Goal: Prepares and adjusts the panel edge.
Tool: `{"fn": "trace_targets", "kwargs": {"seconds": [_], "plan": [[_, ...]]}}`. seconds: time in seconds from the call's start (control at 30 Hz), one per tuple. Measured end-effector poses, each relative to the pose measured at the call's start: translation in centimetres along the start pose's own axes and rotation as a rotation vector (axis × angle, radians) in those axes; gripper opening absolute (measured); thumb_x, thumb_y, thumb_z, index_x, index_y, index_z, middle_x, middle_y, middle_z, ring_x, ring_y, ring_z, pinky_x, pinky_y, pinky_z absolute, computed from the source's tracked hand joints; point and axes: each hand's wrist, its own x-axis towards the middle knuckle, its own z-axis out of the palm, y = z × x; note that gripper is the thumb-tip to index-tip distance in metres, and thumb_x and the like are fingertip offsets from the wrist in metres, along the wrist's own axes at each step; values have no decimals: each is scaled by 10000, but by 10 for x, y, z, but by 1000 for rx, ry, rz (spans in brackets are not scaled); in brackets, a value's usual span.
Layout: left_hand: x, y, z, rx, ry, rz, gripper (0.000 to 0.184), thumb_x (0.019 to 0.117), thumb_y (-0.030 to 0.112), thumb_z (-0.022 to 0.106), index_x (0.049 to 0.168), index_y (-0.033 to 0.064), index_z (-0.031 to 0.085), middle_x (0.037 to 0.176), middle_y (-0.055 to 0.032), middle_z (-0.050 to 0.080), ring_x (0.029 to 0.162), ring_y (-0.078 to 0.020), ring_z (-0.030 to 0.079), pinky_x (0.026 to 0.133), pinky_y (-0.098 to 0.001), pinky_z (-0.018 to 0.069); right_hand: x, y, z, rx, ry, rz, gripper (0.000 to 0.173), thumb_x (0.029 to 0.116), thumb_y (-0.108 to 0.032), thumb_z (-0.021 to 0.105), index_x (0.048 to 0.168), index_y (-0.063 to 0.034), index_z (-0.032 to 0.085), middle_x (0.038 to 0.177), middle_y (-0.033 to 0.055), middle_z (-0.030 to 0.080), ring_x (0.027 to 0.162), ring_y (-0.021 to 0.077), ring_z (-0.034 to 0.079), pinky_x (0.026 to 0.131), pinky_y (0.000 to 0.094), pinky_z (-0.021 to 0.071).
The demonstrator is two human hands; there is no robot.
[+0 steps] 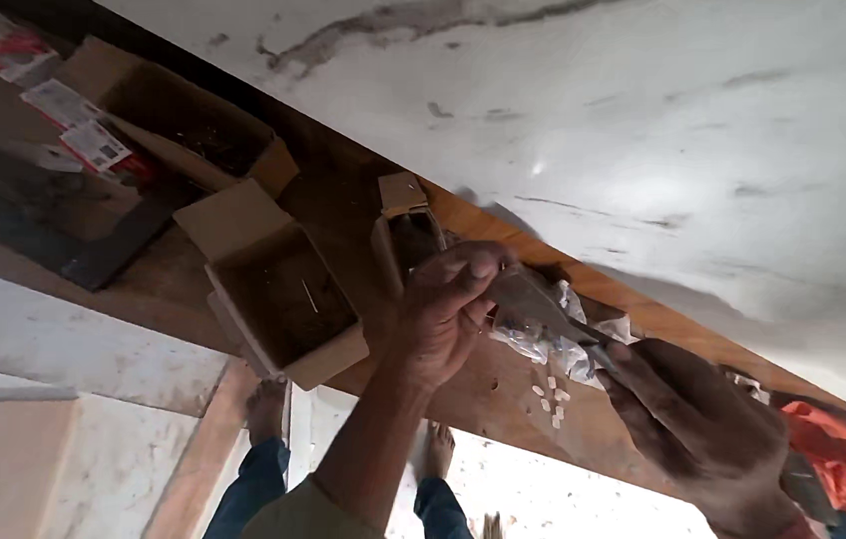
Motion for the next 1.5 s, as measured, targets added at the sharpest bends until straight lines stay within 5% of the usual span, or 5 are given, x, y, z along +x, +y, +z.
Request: {"fn": "trace_targets", "kwargs": {"seconds": [0.23, 0.4, 0.6, 0.8, 1.5], "plan": [[-14, 12, -8, 340, -28, 21, 93, 909, 220, 763, 965, 147, 779, 900, 28, 720, 864, -84, 683, 875, -294, 588, -20, -5, -5, 43, -53, 20, 341, 1010, -313, 631, 1351, -310, 650, 1064, 96, 679, 742, 182, 647, 572, 313, 496], [-20, -14, -9, 458, 326, 153, 350, 1091, 360, 399, 923, 167, 637, 861, 4, 689, 874, -190, 708, 895, -435, 598, -34, 9, -12, 11, 9, 59, 337, 996, -273, 651, 1333, -271, 666, 1109, 120, 694, 794, 197, 674, 611, 323, 526], [-23, -97, 49, -151, 259, -67, 324, 968, 230, 682, 1273, 145, 617, 1153, -42, 679, 1056, -187, 678, 979, -390, 559, -43, 34, -14, -76, 51, 91, 317, 1004, -276, 648, 1301, -185, 705, 1104, 181, 697, 843, 267, 693, 658, 394, 550], [4, -111, 84, -302, 379, -69, 131, 978, 21, 612, 1103, 60, 622, 1001, -84, 675, 919, -197, 695, 888, -379, 594, -39, 43, -10, -95, 63, 106, 318, 1009, -261, 624, 1296, -159, 713, 1111, 197, 699, 886, 287, 701, 670, 412, 555], [34, 75, 8, -158, 433, -10, 119, 1010, 73, 591, 1117, 57, 640, 974, -75, 686, 860, -164, 699, 793, -316, 610, 113, -83, 60, -46, 85, 113, 307, 982, -229, 656, 1263, -141, 744, 1135, 199, 700, 818, 274, 696, 598, 401, 529]]}}
